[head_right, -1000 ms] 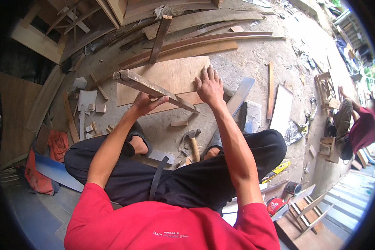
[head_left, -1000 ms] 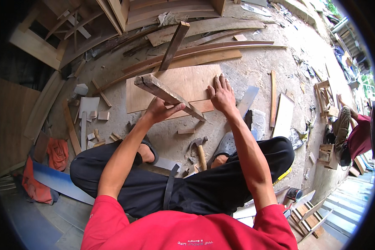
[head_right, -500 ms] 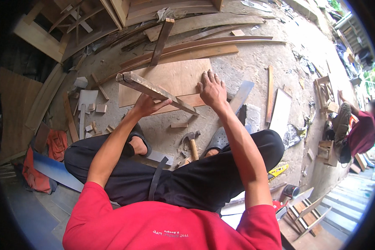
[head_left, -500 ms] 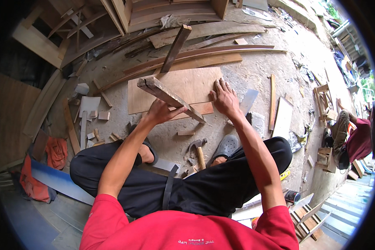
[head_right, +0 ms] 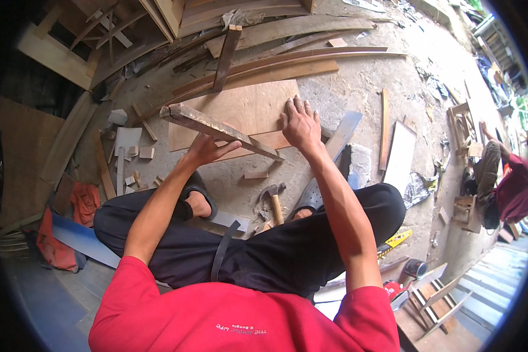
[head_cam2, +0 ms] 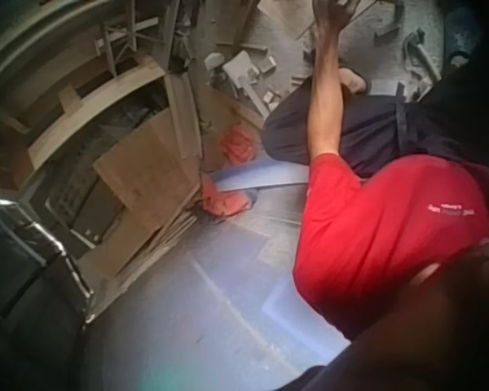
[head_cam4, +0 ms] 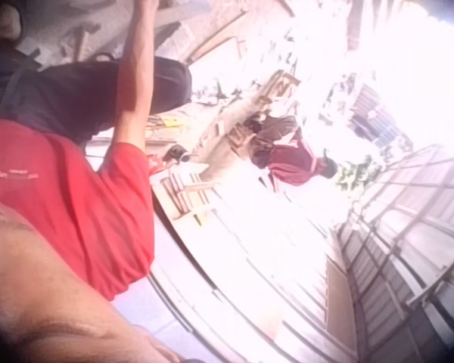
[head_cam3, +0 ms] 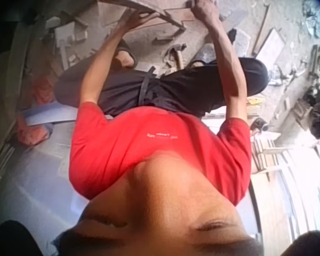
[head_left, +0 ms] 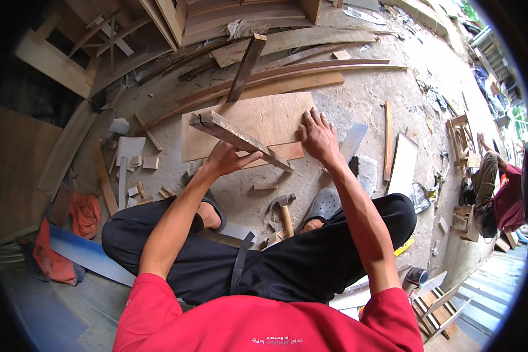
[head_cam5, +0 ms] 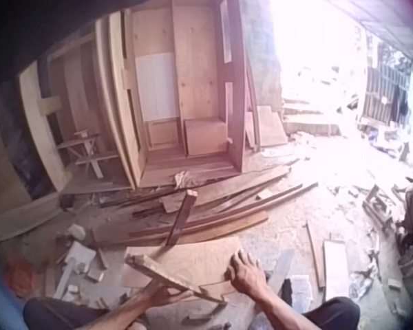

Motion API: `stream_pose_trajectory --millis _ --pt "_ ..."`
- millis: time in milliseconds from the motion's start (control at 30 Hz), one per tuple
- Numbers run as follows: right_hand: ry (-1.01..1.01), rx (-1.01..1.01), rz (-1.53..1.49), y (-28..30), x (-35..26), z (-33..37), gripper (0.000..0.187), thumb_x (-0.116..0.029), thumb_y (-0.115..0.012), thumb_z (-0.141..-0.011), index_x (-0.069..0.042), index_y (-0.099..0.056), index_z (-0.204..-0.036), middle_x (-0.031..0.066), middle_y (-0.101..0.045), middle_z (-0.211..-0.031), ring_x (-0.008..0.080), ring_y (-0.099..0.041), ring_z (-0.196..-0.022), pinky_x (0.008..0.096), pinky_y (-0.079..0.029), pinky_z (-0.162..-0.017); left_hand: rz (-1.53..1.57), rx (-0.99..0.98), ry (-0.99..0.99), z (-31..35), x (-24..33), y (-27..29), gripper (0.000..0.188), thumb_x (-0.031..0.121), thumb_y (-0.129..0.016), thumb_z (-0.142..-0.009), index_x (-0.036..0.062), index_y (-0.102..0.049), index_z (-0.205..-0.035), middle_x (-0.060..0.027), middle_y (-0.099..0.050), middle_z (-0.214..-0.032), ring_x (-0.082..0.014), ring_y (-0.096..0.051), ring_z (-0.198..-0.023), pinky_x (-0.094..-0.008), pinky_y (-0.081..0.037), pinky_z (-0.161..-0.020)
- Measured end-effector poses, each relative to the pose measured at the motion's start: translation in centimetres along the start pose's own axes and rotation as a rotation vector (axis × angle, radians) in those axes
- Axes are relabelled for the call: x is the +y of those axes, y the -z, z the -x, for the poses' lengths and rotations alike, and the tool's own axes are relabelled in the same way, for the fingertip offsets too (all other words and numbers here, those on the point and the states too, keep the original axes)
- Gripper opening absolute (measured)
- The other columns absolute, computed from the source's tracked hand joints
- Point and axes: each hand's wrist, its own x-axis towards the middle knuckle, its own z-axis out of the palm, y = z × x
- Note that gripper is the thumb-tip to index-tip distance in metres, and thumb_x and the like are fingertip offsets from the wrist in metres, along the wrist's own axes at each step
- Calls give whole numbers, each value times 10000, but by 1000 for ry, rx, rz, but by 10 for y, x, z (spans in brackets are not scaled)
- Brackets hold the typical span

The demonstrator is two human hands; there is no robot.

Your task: The person assembles a wooden frame by hammering nails into intersecting wooden pieces. They repeatedly adjust the frame, reposition pieces, and drive nails to secure the joints.

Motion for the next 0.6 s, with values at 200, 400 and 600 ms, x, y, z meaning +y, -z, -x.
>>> stream_pose_trajectory --millis 200,400,600 --pt "7 81 -85 -3 0 6 513 -302 -471 -960 -41 -444 -1401 186 -377 -1498 375 -372 -1372 528 -301 -1106 -212 15 -94 7 -3 6 347 293 -812 -775 51 -701 -998 -103 -709 -918 -277 -684 -855 -372 -531 -746" --pt "41 159 -111 -4 3 10 480 -242 -480 -968 38 -474 -1358 239 -426 -1442 363 -385 -1363 407 -309 -1130 -217 38 -69 16 -5 -1 328 253 -811 -769 93 -702 -1033 -95 -674 -1007 -297 -633 -960 -395 -499 -836" --pt "65 196 -72 -18 7 21 482 -248 -450 -981 40 -465 -1367 241 -410 -1455 353 -361 -1383 417 -277 -1146 -195 170 -113 20 0 -9 276 250 -789 -793 76 -671 -972 -99 -661 -969 -319 -637 -912 -414 -492 -798"
